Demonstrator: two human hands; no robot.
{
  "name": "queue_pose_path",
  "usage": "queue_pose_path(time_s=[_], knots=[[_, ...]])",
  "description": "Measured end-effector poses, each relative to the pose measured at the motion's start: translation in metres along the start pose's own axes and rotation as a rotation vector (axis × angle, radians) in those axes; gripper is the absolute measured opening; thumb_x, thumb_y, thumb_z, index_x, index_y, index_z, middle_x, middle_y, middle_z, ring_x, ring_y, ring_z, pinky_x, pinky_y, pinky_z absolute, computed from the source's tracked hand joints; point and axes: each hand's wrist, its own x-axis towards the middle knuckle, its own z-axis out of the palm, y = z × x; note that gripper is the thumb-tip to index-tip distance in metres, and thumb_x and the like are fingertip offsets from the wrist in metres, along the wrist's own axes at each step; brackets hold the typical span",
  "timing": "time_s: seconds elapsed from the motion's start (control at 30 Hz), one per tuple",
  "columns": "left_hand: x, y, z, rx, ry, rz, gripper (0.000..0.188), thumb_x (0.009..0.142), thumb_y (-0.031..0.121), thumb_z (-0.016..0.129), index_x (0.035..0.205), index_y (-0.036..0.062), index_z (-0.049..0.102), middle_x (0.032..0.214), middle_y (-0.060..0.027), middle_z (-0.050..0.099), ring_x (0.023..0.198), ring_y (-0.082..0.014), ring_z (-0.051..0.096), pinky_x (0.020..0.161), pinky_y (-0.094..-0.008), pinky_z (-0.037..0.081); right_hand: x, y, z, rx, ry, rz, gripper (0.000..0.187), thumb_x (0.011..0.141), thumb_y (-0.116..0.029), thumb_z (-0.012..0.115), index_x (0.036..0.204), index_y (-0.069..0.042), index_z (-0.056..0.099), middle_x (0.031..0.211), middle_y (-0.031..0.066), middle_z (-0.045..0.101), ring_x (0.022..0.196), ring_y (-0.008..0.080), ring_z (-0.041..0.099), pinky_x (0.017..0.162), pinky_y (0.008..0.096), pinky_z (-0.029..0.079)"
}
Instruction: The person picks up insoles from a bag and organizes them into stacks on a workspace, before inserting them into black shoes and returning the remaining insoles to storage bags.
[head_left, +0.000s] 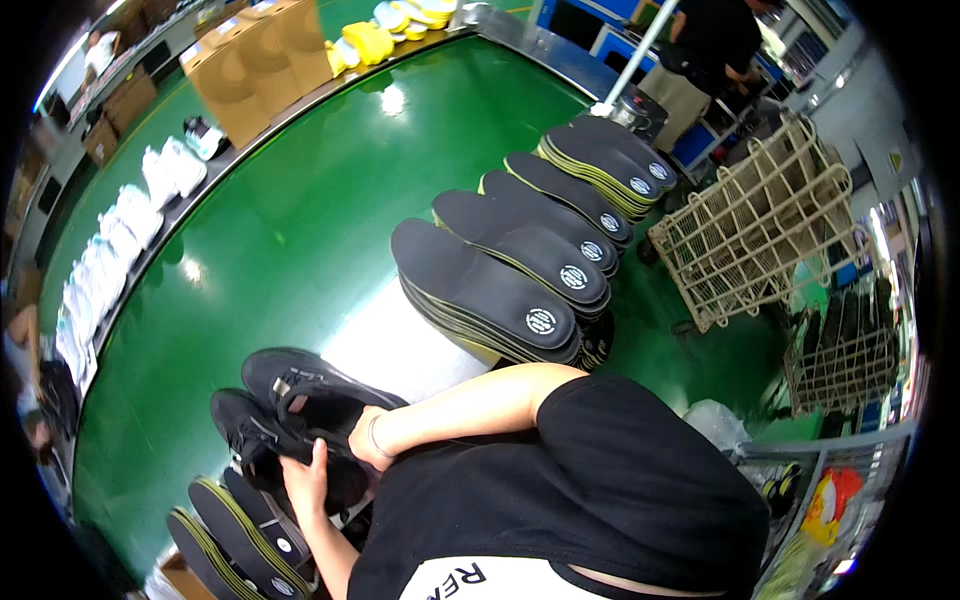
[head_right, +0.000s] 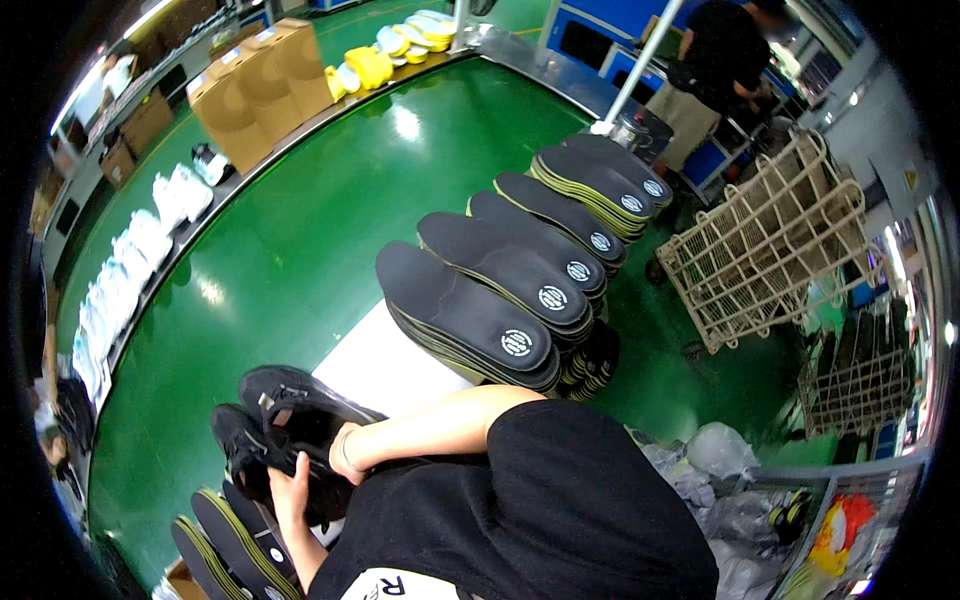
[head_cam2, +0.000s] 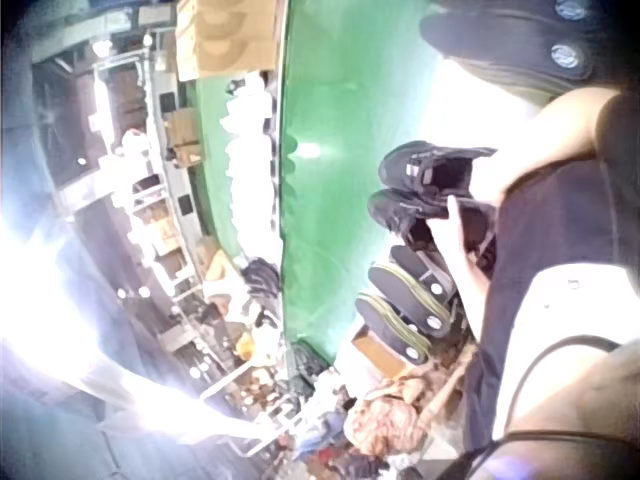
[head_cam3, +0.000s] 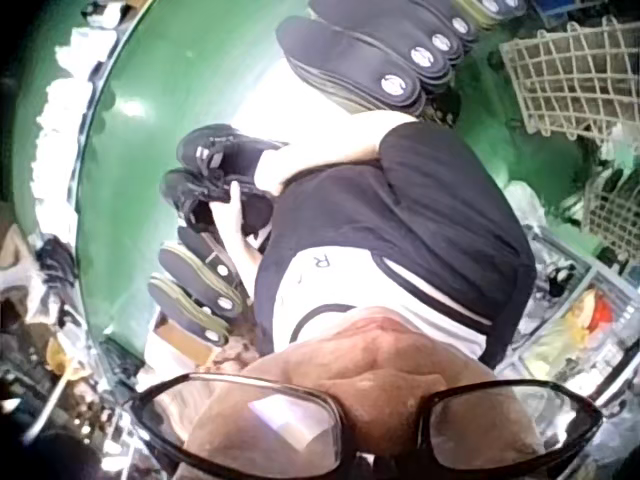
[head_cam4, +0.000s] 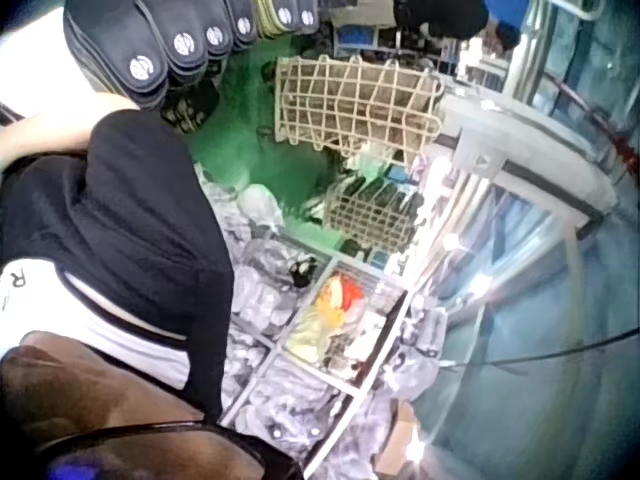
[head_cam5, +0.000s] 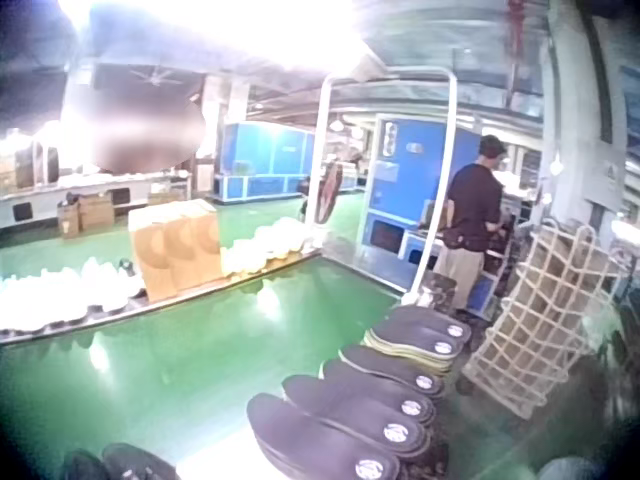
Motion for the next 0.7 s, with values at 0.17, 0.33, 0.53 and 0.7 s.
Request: queue_pose_path(time_s=[0.17, 0.33, 0.53, 0.7], knots=[[0.025, 0.014, -0.014, -0.022, -0.151, -0.006, 0.06, 0.065, 0.048, 0.061, 0.092, -0.0049, 0.053, 0.086, -0.0177, 0.058, 0.08, -0.0244, 0.057, 0.07, -0.033, 0.044, -0.008, -0.019, -0.036, 0.107, -0.018, 0.047, 0.03, 0.064, -0.023, 0.056, 0.081, 0.002, 0.06, 0.082, 0.0179, 0.059, 0.081, 0.0273, 0.058, 0.069, 0.036, 0.046], [0.043, 0.027, -0.012, 0.27, 0.06, -0.208, 0.042, 0.063, 0.039, 0.052, 0.072, -0.001, 0.057, 0.073, -0.02, 0.057, 0.071, -0.0332, 0.057, 0.064, -0.0409, 0.045, -0.008, -0.009, -0.03, 0.176, 0.424, -0.007, 0.041, 0.069, -0.017, 0.052, 0.102, 0.006, 0.042, 0.083, 0.0195, 0.057, 0.08, 0.0309, 0.056, 0.07, 0.0402, 0.041], [0.083, 0.001, -0.063, 0.243, 0.294, -0.126, 0.031, 0.061, 0.028, 0.052, 0.061, -0.0021, 0.058, 0.064, -0.0199, 0.057, 0.064, -0.0327, 0.058, 0.062, -0.0395, 0.046, -0.034, 0.005, -0.021, 0.299, 1.103, -0.133, 0.04, 0.071, -0.006, 0.053, 0.109, 0.001, 0.043, 0.112, 0.0185, 0.043, 0.104, 0.0322, 0.042, 0.089, 0.0353, 0.033], [0.164, 0.024, -0.126, 0.349, 0.391, -0.147, 0.034, 0.062, 0.033, 0.053, 0.064, -0.0001, 0.058, 0.066, -0.02, 0.056, 0.066, -0.033, 0.056, 0.061, -0.038, 0.043, -0.049, 0.06, 0.026, 0.43, 0.956, 0.198, 0.032, 0.073, -0.012, 0.052, 0.102, 0.0, 0.047, 0.104, 0.0171, 0.048, 0.099, 0.0305, 0.045, 0.084, 0.035, 0.037]])
